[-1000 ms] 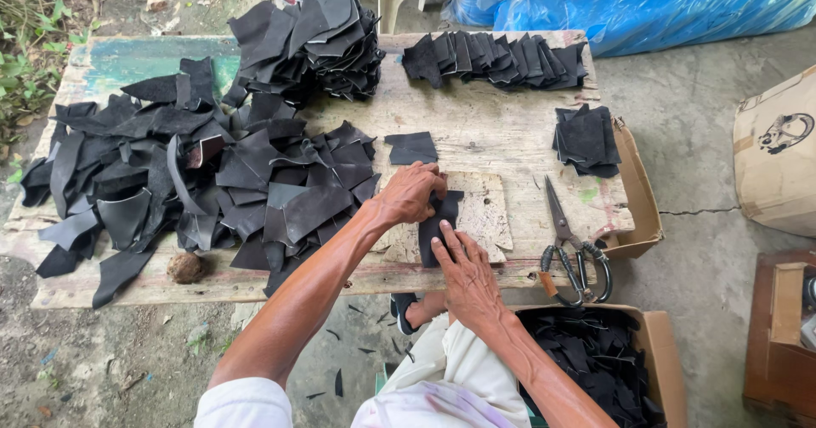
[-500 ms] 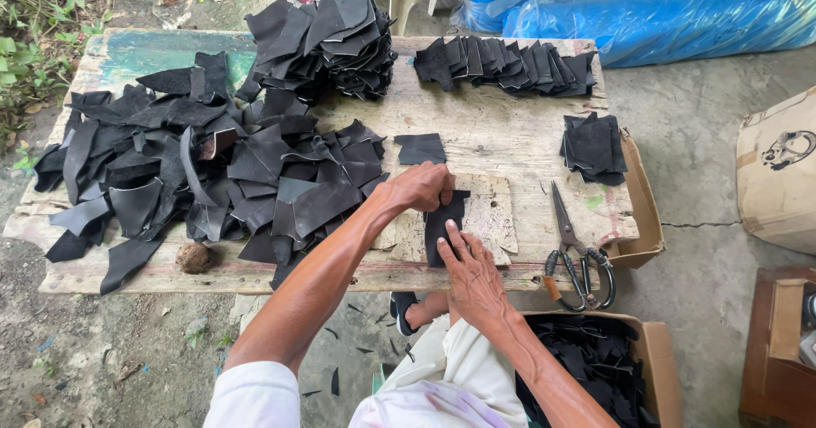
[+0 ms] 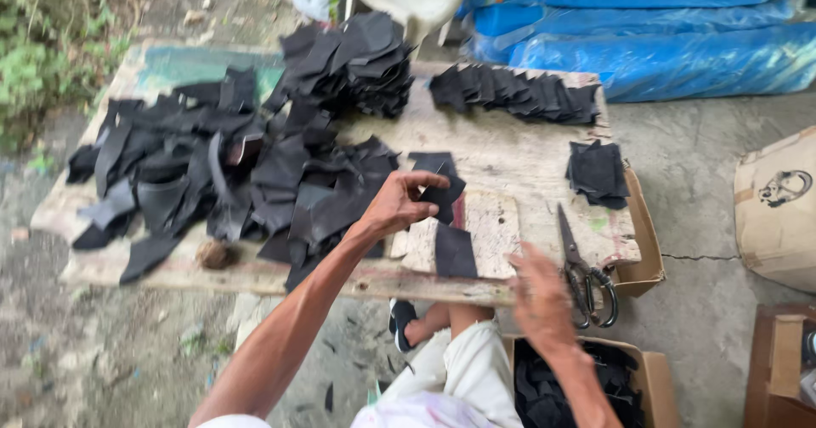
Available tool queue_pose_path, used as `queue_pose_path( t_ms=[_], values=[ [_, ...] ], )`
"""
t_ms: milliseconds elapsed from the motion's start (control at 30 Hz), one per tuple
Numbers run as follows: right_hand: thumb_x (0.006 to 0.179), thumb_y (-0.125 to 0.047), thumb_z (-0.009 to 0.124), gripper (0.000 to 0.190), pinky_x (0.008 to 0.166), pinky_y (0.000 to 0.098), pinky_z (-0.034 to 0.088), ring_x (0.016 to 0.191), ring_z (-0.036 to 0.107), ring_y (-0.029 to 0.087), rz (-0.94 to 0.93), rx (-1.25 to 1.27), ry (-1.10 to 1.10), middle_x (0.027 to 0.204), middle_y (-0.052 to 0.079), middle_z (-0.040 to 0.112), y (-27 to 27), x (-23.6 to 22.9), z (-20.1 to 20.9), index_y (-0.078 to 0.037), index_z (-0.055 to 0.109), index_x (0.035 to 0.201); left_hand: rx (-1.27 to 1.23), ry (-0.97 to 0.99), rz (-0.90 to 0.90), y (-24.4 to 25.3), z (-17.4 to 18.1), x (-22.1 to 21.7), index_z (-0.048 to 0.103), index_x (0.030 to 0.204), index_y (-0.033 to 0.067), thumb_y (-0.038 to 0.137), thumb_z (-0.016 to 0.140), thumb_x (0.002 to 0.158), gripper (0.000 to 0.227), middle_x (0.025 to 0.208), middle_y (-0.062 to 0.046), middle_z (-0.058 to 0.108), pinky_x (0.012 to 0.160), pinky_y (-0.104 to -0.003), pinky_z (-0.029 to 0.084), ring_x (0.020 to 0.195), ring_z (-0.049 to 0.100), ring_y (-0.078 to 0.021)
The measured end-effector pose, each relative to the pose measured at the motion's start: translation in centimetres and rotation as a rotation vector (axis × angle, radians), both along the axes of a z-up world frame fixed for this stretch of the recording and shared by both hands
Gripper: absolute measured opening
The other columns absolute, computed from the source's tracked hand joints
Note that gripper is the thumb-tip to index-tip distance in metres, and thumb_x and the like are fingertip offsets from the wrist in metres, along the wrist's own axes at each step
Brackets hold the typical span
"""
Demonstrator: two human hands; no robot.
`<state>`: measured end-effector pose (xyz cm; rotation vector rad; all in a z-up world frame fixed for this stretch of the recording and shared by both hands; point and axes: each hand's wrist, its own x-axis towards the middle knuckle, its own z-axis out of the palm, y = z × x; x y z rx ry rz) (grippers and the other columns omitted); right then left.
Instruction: The person sorts through a large pile of black leather scraps on a wooden table, aligns specific pieces with a template, trims the edges using shears, and places the finished components into a separate stack.
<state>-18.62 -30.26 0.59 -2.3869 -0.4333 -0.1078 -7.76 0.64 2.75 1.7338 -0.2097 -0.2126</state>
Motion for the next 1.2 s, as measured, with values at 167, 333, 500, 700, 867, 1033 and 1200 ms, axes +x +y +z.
queue_pose_path(
  t_ms=[167,333,500,700,867,1033,1200],
  values=[
    [0.089,-0.005,0.064,0.034,0.110,0.0440,0.045,0.129,0.058,0.034,-0.342,-0.140,-0.020,0.138,0.014,0.065,-8.4,-3.3,-0.5,-0.005,0.072,0.122,-0.110,0.021,0.089,0.0,-0.6,-2.0,0.074,0.124,0.0045,-0.001,0.074,0.079,0.046,0.087,-0.001,0.072,0.061,-0.025,0.052,0.068,0.058,-0.0054],
    [0.089,-0.005,0.064,0.032,0.108,0.0439,0.047,0.126,0.059,0.033,-0.379,-0.121,-0.005,0.134,0.012,0.067,-9.5,-6.2,-1.6,-0.005,0.071,0.121,-0.140,-0.022,0.119,-0.1,0.0,-2.5,0.075,0.118,0.0021,-0.003,0.075,0.079,0.040,0.100,-0.003,0.077,0.071,-0.025,0.059,0.079,0.067,-0.0075],
    [0.094,-0.012,0.063,0.027,0.108,0.0467,0.045,0.125,0.059,0.032,-0.247,-0.061,-0.070,0.130,0.013,0.067,-5.5,-6.0,-1.8,-0.002,0.071,0.118,-0.152,-0.072,0.213,-0.1,0.7,-3.6,0.053,0.131,0.0095,-0.001,0.079,0.073,0.064,0.099,-0.004,0.070,0.065,-0.028,0.059,0.079,0.069,-0.0107],
    [0.096,-0.012,0.061,0.025,0.107,0.0445,0.047,0.122,0.061,0.029,-0.093,0.053,-0.143,0.125,0.013,0.070,0.8,-5.0,-1.4,-0.003,0.073,0.116,-0.190,0.137,0.374,-0.3,-1.6,-2.7,0.070,0.105,-0.0102,0.008,0.084,0.085,0.030,0.089,-0.015,0.073,0.063,-0.029,0.059,0.072,0.068,-0.0150],
    [0.094,-0.001,0.059,0.026,0.103,0.0414,0.050,0.118,0.061,0.032,0.045,0.068,-0.158,0.125,0.014,0.068,5.8,-2.2,-1.0,0.002,0.070,0.116,-0.265,0.161,0.331,-1.5,-4.6,-0.6,0.065,0.110,-0.0040,0.001,0.078,0.075,0.038,0.087,-0.009,0.073,0.060,-0.033,0.062,0.070,0.070,-0.0162],
    [0.088,0.002,0.061,0.033,0.102,0.0441,0.049,0.117,0.058,0.035,0.131,-0.002,-0.227,0.129,0.017,0.065,8.2,0.7,-1.9,0.004,0.069,0.120,0.288,0.117,0.206,-2.3,-6.6,2.9,0.078,0.114,0.0022,0.009,0.075,0.088,0.027,0.099,-0.011,0.079,0.079,-0.031,0.057,0.086,0.073,-0.0152],
    [0.088,0.001,0.062,0.033,0.101,0.0453,0.048,0.117,0.056,0.037,0.133,0.028,-0.232,0.130,0.017,0.065,7.8,0.7,-2.7,0.002,0.068,0.121,0.397,0.037,0.032,-2.1,-6.8,5.9,0.080,0.107,0.0051,0.009,0.077,0.077,0.030,0.098,-0.014,0.079,0.082,-0.036,0.060,0.091,0.076,-0.0233]
  ],
)
